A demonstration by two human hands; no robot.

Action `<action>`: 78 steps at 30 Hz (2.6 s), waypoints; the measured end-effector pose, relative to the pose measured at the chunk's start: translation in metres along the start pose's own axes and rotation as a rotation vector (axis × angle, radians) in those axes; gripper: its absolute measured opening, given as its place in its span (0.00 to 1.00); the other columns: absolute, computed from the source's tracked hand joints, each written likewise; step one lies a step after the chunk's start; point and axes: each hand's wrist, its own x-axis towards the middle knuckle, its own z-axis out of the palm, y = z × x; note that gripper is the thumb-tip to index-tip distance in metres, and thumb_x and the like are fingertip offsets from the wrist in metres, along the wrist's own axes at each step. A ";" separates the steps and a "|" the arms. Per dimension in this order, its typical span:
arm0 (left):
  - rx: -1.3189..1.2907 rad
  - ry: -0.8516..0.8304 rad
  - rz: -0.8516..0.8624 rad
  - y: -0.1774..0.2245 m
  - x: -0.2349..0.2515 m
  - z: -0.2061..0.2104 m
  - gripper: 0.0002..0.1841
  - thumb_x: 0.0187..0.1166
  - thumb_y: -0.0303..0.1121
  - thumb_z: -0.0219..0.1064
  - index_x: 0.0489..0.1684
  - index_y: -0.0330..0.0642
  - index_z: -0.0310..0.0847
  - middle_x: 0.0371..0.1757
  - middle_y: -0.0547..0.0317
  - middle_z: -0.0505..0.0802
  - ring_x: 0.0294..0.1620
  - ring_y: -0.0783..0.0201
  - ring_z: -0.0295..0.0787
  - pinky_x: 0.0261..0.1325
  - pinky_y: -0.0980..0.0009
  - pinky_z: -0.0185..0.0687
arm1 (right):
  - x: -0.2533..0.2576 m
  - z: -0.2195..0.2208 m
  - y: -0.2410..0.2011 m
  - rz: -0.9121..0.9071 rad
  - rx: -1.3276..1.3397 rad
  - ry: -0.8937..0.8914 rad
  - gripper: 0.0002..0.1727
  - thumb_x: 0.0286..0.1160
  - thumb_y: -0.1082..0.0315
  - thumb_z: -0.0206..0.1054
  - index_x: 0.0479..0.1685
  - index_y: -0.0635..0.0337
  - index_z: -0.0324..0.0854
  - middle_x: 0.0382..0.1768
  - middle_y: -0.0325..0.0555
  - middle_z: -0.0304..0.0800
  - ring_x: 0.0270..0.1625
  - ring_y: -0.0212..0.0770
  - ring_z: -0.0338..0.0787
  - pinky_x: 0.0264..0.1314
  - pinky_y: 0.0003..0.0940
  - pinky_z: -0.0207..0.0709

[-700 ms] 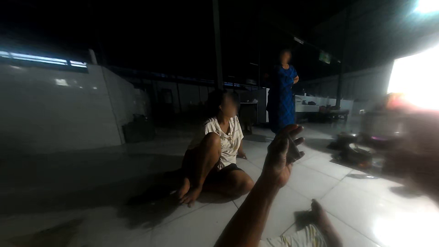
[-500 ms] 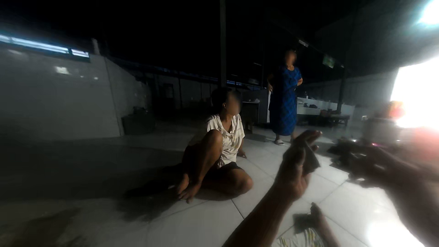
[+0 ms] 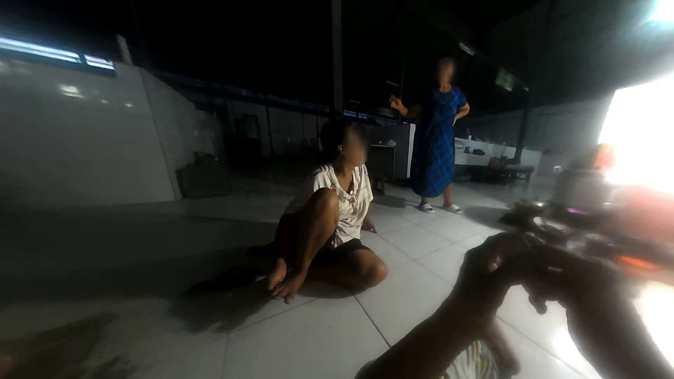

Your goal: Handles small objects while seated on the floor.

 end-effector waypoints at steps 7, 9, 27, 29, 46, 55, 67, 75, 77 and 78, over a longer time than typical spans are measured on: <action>0.143 0.115 0.067 -0.001 0.002 -0.006 0.04 0.83 0.25 0.63 0.37 0.38 0.81 0.27 0.58 0.85 0.17 0.73 0.76 0.19 0.81 0.74 | -0.019 -0.003 0.000 0.014 0.024 0.063 0.06 0.66 0.75 0.68 0.26 0.55 0.87 0.19 0.33 0.87 0.15 0.25 0.80 0.17 0.18 0.76; 0.093 0.114 0.046 0.000 0.000 -0.004 0.06 0.85 0.25 0.60 0.43 0.37 0.84 0.24 0.58 0.85 0.15 0.75 0.74 0.17 0.83 0.70 | -0.025 -0.002 0.000 -0.018 -0.020 0.090 0.06 0.64 0.75 0.68 0.26 0.53 0.86 0.19 0.30 0.86 0.15 0.23 0.80 0.17 0.17 0.76; -0.243 0.023 -0.177 -0.023 -0.063 0.060 0.29 0.91 0.51 0.47 0.90 0.54 0.59 0.80 0.60 0.80 0.66 0.71 0.83 0.61 0.73 0.81 | -0.110 -0.031 0.013 -0.219 -0.371 0.063 0.13 0.80 0.72 0.63 0.48 0.74 0.87 0.42 0.54 0.86 0.39 0.28 0.85 0.39 0.19 0.81; -0.273 -0.033 -0.182 -0.024 -0.068 0.065 0.30 0.90 0.51 0.50 0.89 0.53 0.59 0.77 0.61 0.81 0.54 0.76 0.85 0.47 0.81 0.80 | -0.115 -0.036 0.010 -0.179 -0.320 0.098 0.10 0.78 0.75 0.63 0.42 0.75 0.86 0.38 0.52 0.86 0.35 0.26 0.84 0.36 0.18 0.80; 0.250 -0.220 -0.179 -0.056 -0.092 0.068 0.18 0.84 0.34 0.60 0.62 0.29 0.80 0.49 0.54 0.90 0.48 0.76 0.87 0.54 0.77 0.83 | -0.172 -0.042 0.047 0.130 0.403 0.448 0.17 0.68 0.80 0.60 0.29 0.47 0.90 0.25 0.24 0.93 0.21 0.19 0.85 0.20 0.16 0.76; 0.243 -0.143 -0.209 -0.061 -0.098 0.069 0.09 0.84 0.34 0.63 0.45 0.35 0.83 0.33 0.62 0.87 0.32 0.78 0.84 0.35 0.82 0.82 | -0.183 -0.046 0.057 0.412 0.689 0.326 0.17 0.73 0.78 0.54 0.31 0.52 0.90 0.23 0.37 0.92 0.19 0.26 0.85 0.20 0.21 0.79; 0.463 -0.160 -0.347 -0.060 -0.094 0.064 0.09 0.85 0.28 0.58 0.38 0.36 0.84 0.23 0.61 0.82 0.18 0.75 0.76 0.19 0.81 0.73 | -0.202 -0.054 0.081 0.539 0.817 0.195 0.16 0.76 0.71 0.53 0.32 0.52 0.88 0.20 0.38 0.89 0.18 0.28 0.84 0.18 0.21 0.76; 0.489 -0.183 -0.402 -0.060 -0.091 0.067 0.08 0.85 0.26 0.59 0.39 0.35 0.84 0.24 0.59 0.82 0.17 0.74 0.76 0.18 0.80 0.73 | -0.200 -0.056 0.078 0.582 0.689 0.282 0.16 0.75 0.74 0.50 0.39 0.54 0.86 0.27 0.38 0.92 0.22 0.29 0.87 0.20 0.23 0.80; 0.500 -0.187 -0.407 -0.060 -0.089 0.067 0.08 0.85 0.26 0.59 0.40 0.35 0.84 0.24 0.59 0.83 0.17 0.74 0.77 0.19 0.80 0.74 | -0.196 -0.057 0.073 0.550 0.617 0.276 0.17 0.75 0.72 0.49 0.52 0.55 0.83 0.38 0.38 0.93 0.28 0.31 0.90 0.24 0.26 0.85; 0.503 -0.193 -0.403 -0.061 -0.089 0.068 0.08 0.85 0.26 0.59 0.40 0.34 0.84 0.24 0.58 0.83 0.16 0.74 0.77 0.18 0.80 0.75 | -0.194 -0.057 0.072 0.530 0.596 0.269 0.17 0.75 0.72 0.49 0.54 0.55 0.82 0.39 0.38 0.93 0.28 0.31 0.90 0.25 0.26 0.85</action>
